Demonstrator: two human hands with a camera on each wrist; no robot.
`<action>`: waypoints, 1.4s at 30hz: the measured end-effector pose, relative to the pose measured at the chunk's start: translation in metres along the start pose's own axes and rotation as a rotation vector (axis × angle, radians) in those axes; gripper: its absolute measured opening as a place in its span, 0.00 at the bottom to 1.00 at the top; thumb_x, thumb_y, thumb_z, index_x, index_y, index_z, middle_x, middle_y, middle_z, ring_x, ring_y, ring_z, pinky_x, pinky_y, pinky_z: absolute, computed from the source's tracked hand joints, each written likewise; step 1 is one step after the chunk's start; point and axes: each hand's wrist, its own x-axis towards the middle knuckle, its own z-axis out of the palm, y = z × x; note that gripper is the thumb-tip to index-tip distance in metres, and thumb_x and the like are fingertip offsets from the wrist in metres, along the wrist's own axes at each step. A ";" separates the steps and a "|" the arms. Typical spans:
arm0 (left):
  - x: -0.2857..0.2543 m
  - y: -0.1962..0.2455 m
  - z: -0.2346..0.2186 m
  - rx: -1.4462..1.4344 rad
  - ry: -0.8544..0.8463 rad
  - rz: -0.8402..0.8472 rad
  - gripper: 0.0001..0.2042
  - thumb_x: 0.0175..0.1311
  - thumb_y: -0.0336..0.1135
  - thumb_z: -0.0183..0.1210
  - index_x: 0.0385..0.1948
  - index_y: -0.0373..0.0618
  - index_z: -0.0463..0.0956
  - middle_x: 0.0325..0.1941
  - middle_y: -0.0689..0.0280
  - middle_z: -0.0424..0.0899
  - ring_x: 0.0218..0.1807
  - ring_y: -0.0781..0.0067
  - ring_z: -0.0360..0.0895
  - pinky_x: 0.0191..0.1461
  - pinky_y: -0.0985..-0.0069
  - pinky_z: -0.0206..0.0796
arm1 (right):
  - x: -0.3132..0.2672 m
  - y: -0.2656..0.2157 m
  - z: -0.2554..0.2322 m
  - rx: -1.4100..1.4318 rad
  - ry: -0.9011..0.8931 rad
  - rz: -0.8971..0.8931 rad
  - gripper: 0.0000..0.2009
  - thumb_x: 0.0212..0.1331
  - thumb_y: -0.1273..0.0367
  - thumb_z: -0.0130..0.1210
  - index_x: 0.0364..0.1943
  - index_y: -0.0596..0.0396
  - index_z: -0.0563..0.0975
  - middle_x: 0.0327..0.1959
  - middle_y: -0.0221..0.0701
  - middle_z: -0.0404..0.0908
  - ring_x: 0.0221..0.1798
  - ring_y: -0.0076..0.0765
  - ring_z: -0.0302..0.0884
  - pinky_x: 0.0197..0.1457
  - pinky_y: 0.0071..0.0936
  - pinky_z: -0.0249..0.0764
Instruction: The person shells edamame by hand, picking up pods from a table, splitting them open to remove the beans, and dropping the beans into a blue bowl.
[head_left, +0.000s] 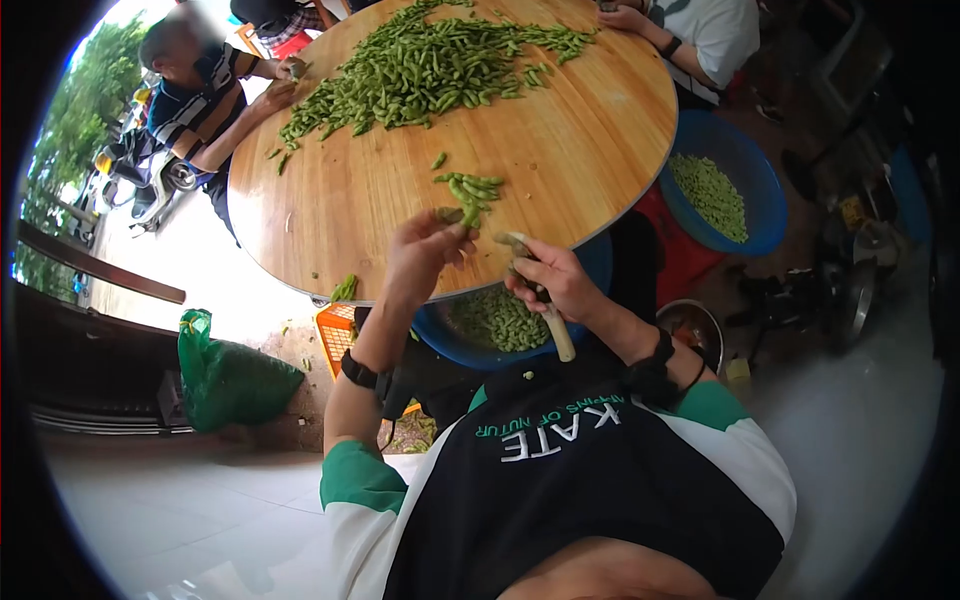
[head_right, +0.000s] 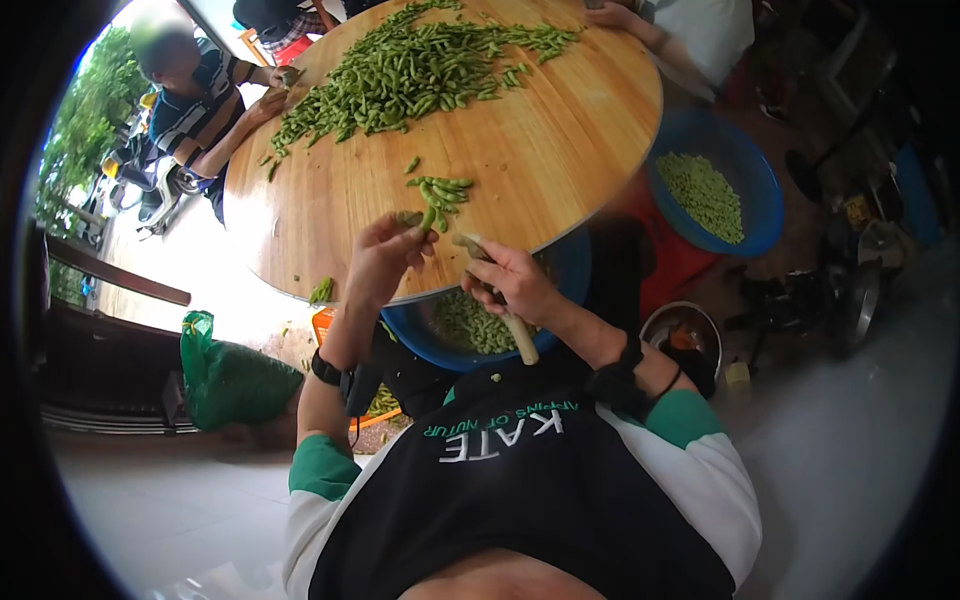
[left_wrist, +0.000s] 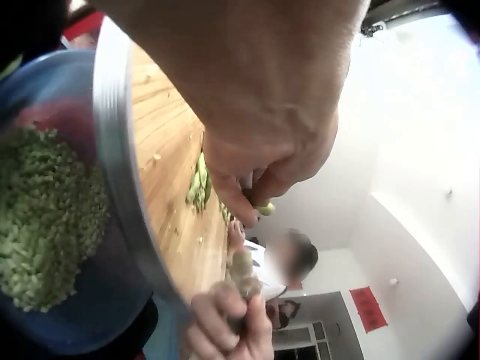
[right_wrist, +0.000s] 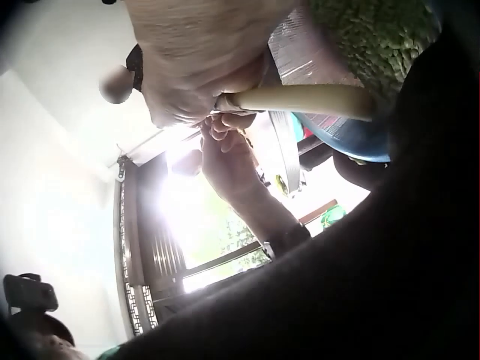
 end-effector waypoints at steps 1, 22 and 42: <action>-0.009 -0.002 0.007 -0.045 -0.045 -0.012 0.08 0.63 0.24 0.53 0.42 0.32 0.72 0.37 0.56 0.82 0.32 0.73 0.80 0.29 0.81 0.70 | 0.003 0.002 0.001 0.039 -0.015 -0.020 0.17 0.67 0.68 0.45 0.58 0.60 0.65 0.32 0.31 0.74 0.24 0.17 0.66 0.20 0.14 0.62; -0.038 -0.024 0.035 0.100 -0.044 -0.068 0.03 0.66 0.29 0.55 0.35 0.40 0.75 0.28 0.73 0.78 0.25 0.88 0.71 0.26 0.88 0.63 | -0.005 0.006 -0.002 0.221 -0.135 0.015 0.17 0.68 0.69 0.44 0.59 0.58 0.66 0.29 0.28 0.74 0.18 0.14 0.62 0.17 0.11 0.59; -0.033 -0.036 0.027 -0.230 -0.176 -0.160 0.05 0.66 0.31 0.54 0.34 0.38 0.74 0.27 0.66 0.78 0.21 0.75 0.73 0.21 0.80 0.61 | -0.007 0.002 -0.005 0.509 -0.120 0.163 0.12 0.67 0.69 0.46 0.52 0.54 0.73 0.29 0.30 0.73 0.19 0.17 0.60 0.17 0.12 0.59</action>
